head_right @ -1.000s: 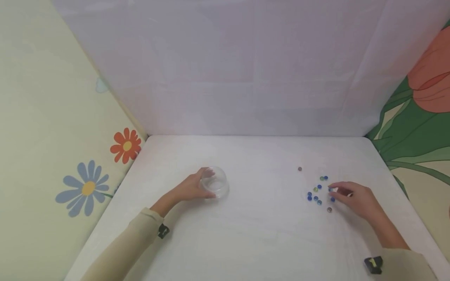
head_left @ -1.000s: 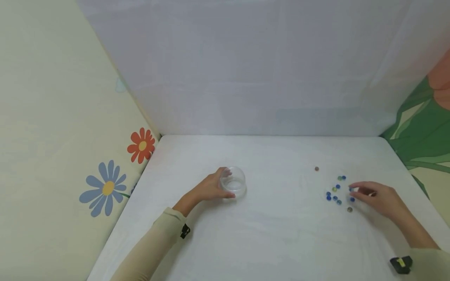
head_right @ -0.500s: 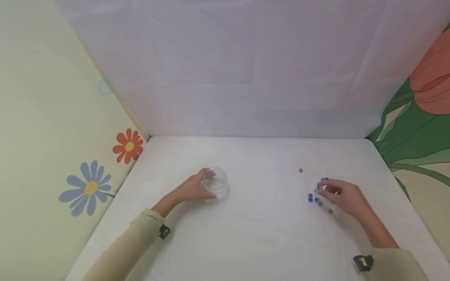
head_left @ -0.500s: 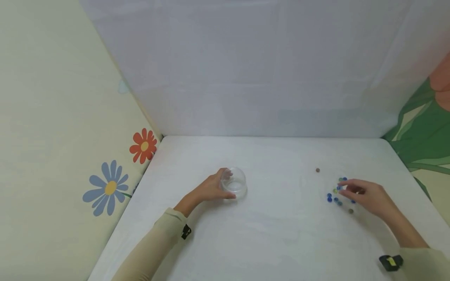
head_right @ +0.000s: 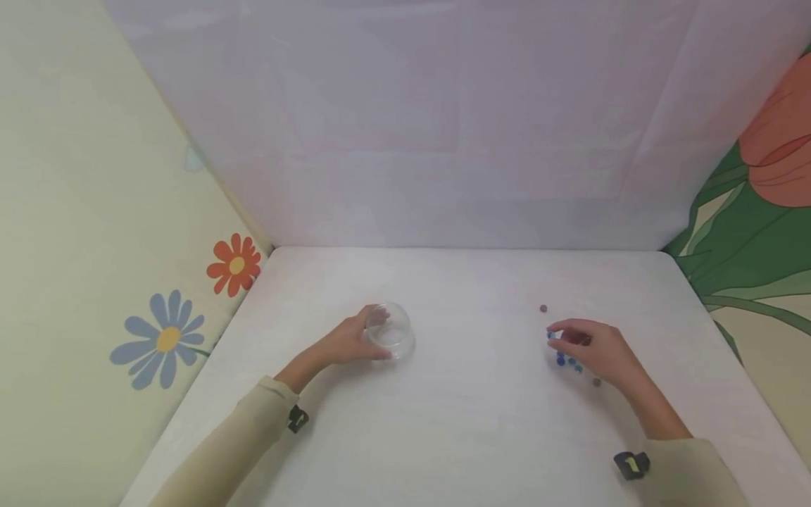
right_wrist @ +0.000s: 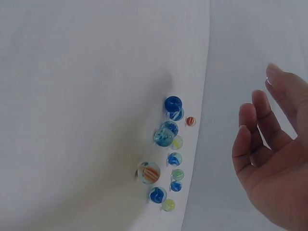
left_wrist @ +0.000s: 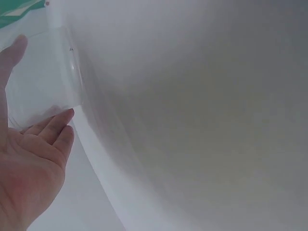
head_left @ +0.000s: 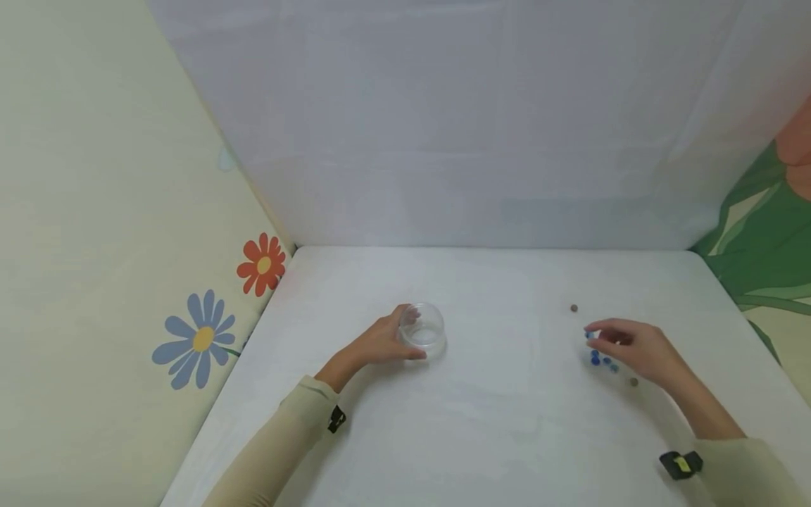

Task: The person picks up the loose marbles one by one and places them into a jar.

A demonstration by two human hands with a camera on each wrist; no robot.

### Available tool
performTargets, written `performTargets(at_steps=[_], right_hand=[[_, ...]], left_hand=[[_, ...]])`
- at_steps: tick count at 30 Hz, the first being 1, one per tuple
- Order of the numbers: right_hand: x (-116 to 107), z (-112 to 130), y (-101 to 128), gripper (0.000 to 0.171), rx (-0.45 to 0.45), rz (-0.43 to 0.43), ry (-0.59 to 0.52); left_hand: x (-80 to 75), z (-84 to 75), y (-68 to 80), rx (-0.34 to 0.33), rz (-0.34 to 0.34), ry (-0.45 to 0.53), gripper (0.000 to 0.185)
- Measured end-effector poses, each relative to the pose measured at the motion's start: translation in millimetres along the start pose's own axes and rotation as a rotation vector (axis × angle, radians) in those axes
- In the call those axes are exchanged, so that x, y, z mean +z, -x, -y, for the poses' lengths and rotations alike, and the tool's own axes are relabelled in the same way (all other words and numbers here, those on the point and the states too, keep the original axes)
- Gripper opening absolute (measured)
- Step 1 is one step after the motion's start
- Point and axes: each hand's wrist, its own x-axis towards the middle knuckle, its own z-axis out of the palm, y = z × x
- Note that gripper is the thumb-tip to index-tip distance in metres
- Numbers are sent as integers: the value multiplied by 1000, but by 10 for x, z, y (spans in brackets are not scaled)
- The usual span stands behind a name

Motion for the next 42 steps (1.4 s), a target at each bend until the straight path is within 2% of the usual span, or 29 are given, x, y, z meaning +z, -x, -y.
performTargets(at_steps=[10, 16, 21, 32, 42], right_hand=[[89, 166, -97, 28, -48, -8, -14], [141, 230, -154, 26, -90, -25, -48], [160, 308, -206, 27, -129, 10, -68], [321, 546, -321, 24, -171, 39, -105], [457, 758, -435, 22, -229, 77, -167]], left_hand=[[-8, -11, 13, -9, 5, -36, 102], [-43, -32, 13, -6, -15, -130, 115], [-54, -63, 10, -12, -28, -165, 119], [-20, -94, 19, -24, -18, -278, 115], [-41, -131, 22, 0, -15, -373, 115]])
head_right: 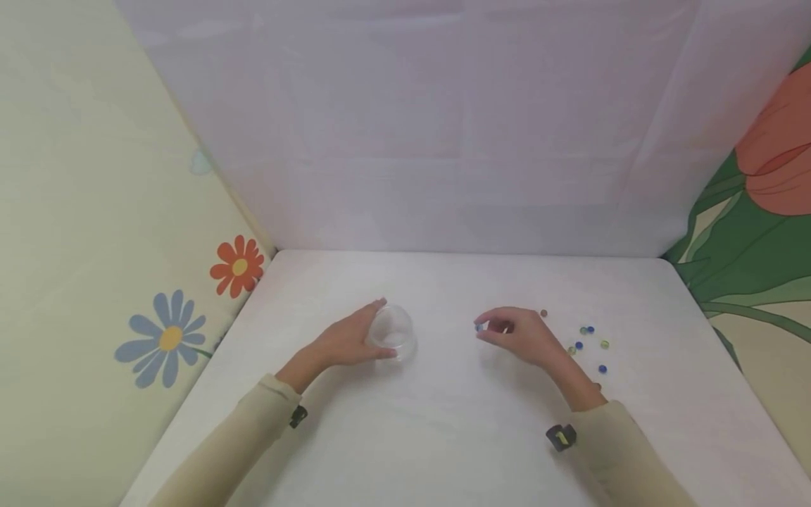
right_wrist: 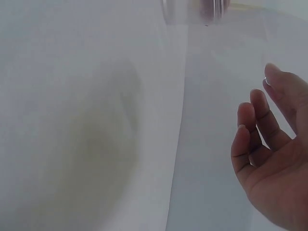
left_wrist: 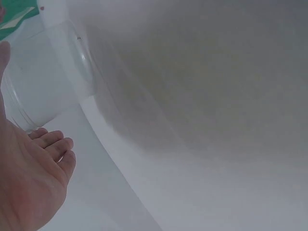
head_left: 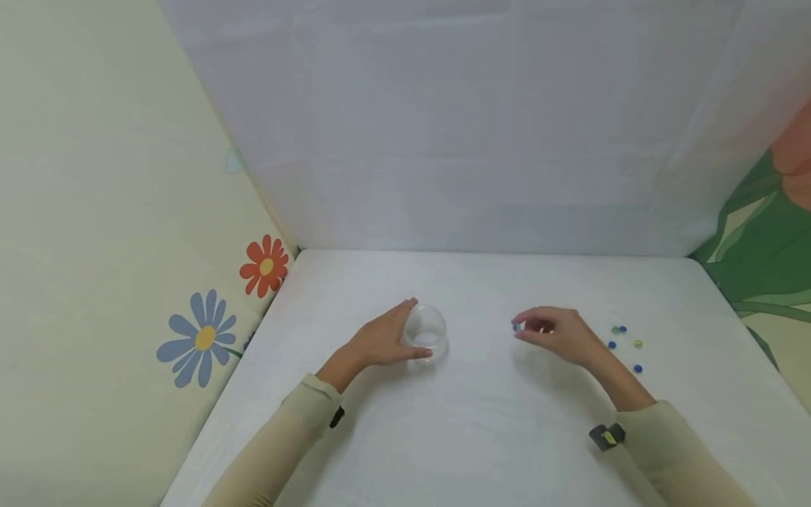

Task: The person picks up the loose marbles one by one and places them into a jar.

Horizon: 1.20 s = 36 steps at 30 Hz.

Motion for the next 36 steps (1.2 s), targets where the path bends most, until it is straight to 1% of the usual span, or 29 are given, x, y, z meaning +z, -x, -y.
performTargets(at_steps=[12, 20, 27, 32, 36], right_hand=[[152, 155, -137, 22, -43, 26, -29], [258, 273, -231, 23, -43, 51, -59], [346, 372, -307, 23, -59, 69, -66], [406, 413, -355, 23, -59, 89, -81], [451, 442, -395, 25, -88, 99, -94]], left_hand=[[-63, -51, 24, 17, 5, -72, 116], [-49, -45, 31, 16, -10, -37, 113], [-44, -39, 29, 37, -30, -53, 114], [-31, -30, 25, 30, -29, -58, 115], [-28, -24, 25, 25, -30, -50, 116]])
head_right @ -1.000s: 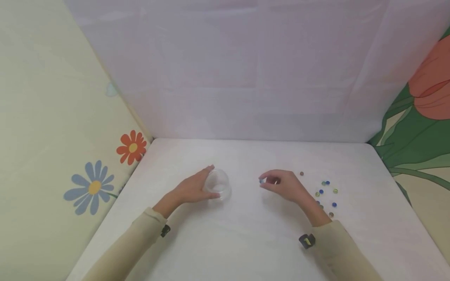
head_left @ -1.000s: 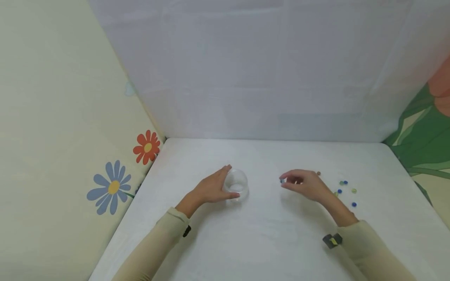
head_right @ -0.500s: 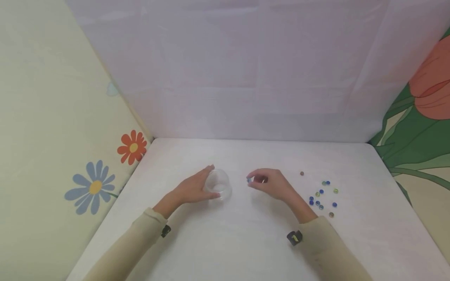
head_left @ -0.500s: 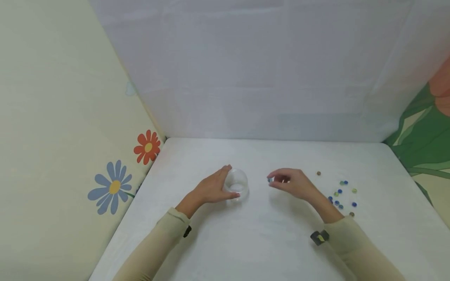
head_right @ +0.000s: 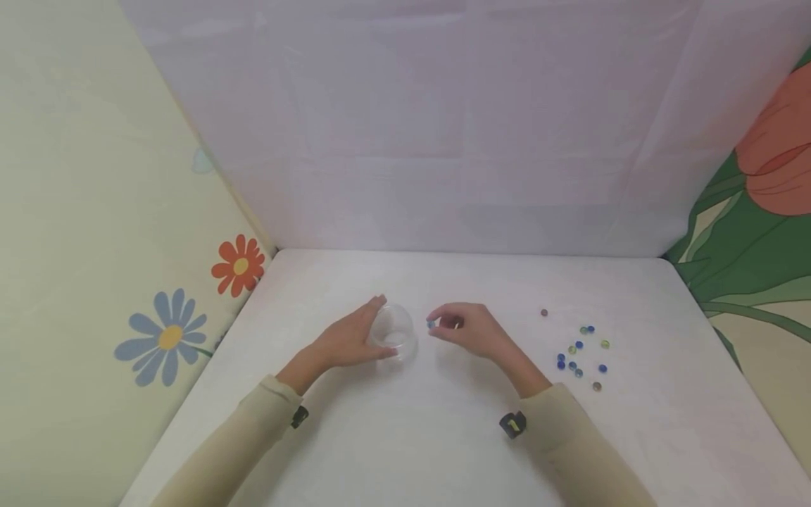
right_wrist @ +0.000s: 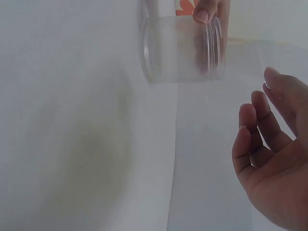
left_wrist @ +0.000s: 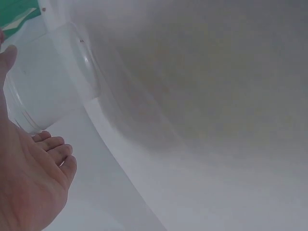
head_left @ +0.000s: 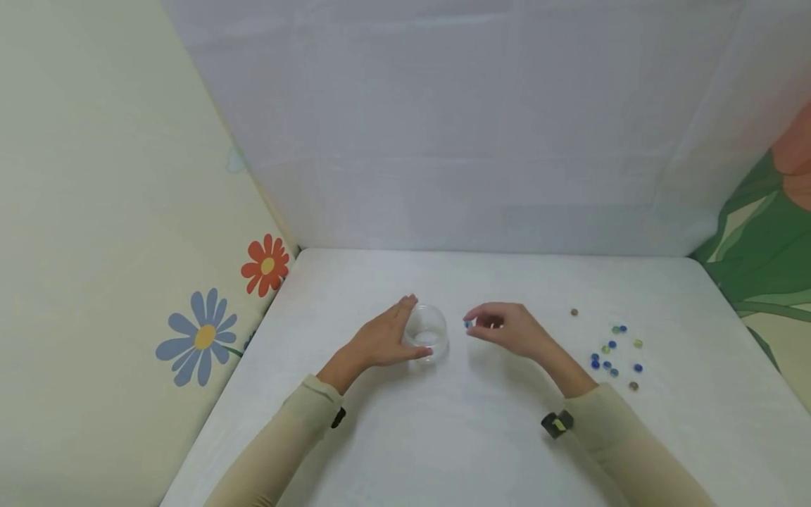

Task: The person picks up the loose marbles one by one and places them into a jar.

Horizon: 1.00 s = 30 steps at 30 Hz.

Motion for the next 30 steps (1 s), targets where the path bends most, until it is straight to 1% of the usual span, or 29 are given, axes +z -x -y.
performTargets(at_steps=[4, 12, 18, 21, 25, 30], right_hand=[[34, 16, -45, 23, -37, -2, -1], [101, 59, -133, 23, -33, 28, 4], [155, 107, -200, 21, -51, 34, -8], [192, 117, -229, 21, -57, 36, -22], [245, 121, -257, 22, -49, 49, -30], [280, 137, -272, 21, -67, 45, -31]], left_hand=[[-6, 4, -3, -1, -1, 6, 116], [1, 3, -9, -4, -1, 22, 115], [-3, 10, -3, -17, 4, 106, 115], [-2, -1, 2, -17, -7, 126, 113], [15, -18, 17, -37, -4, 126, 113], [30, -27, 36, -54, -5, 107, 113]])
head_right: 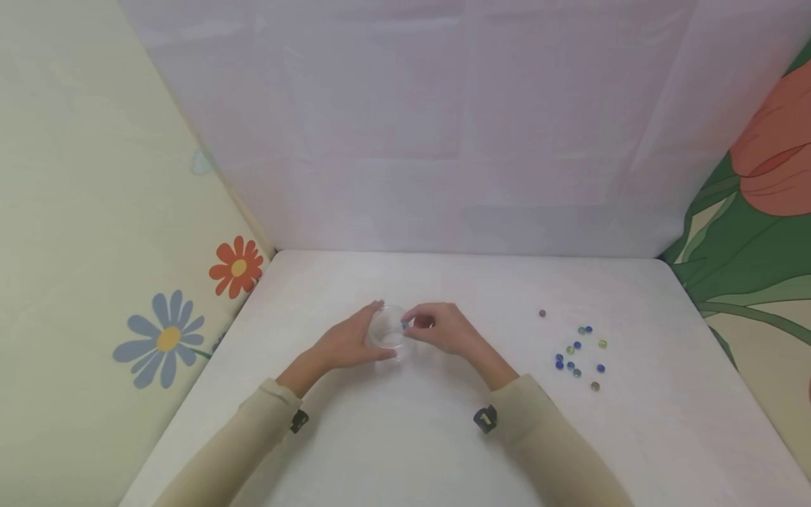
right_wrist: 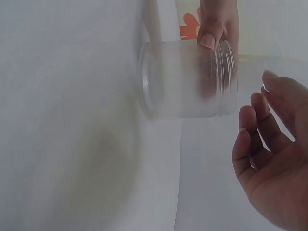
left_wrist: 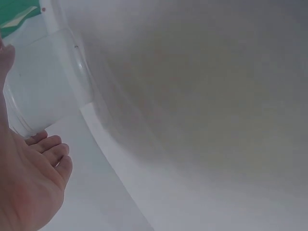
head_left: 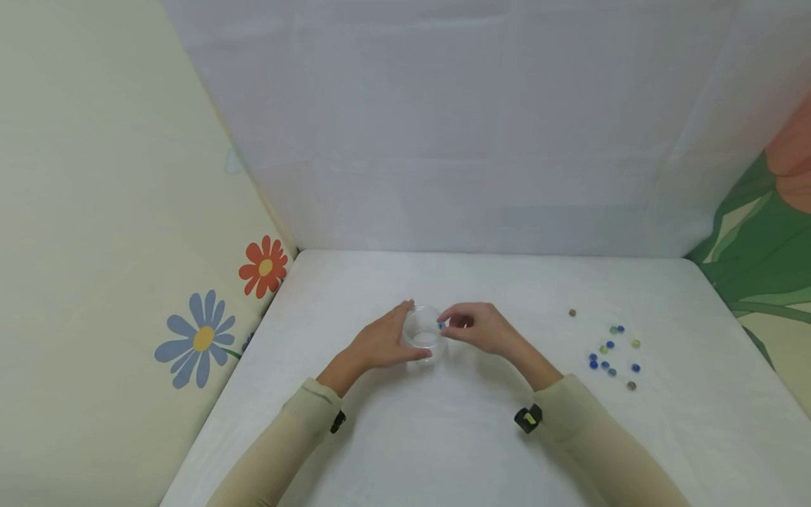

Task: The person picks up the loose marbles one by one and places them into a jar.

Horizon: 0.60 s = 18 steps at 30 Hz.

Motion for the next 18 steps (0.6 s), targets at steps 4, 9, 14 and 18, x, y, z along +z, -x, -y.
performTargets(at_steps=[4, 9, 14, 18], right_hand=[[22, -2, -24, 20, -13, 3, -1], [49, 8, -70, 22, -25, 13, 3], [62, 27, -113, 23, -27, 22, 16], [64, 53, -128, 26, -14, 27, 18]], left_hand=[[9, 9, -3, 3, -8, -35, 113], [7, 8, -9, 16, -18, -59, 112], [13, 10, -14, 19, -17, -60, 112], [20, 6, -15, 17, -14, -54, 111]])
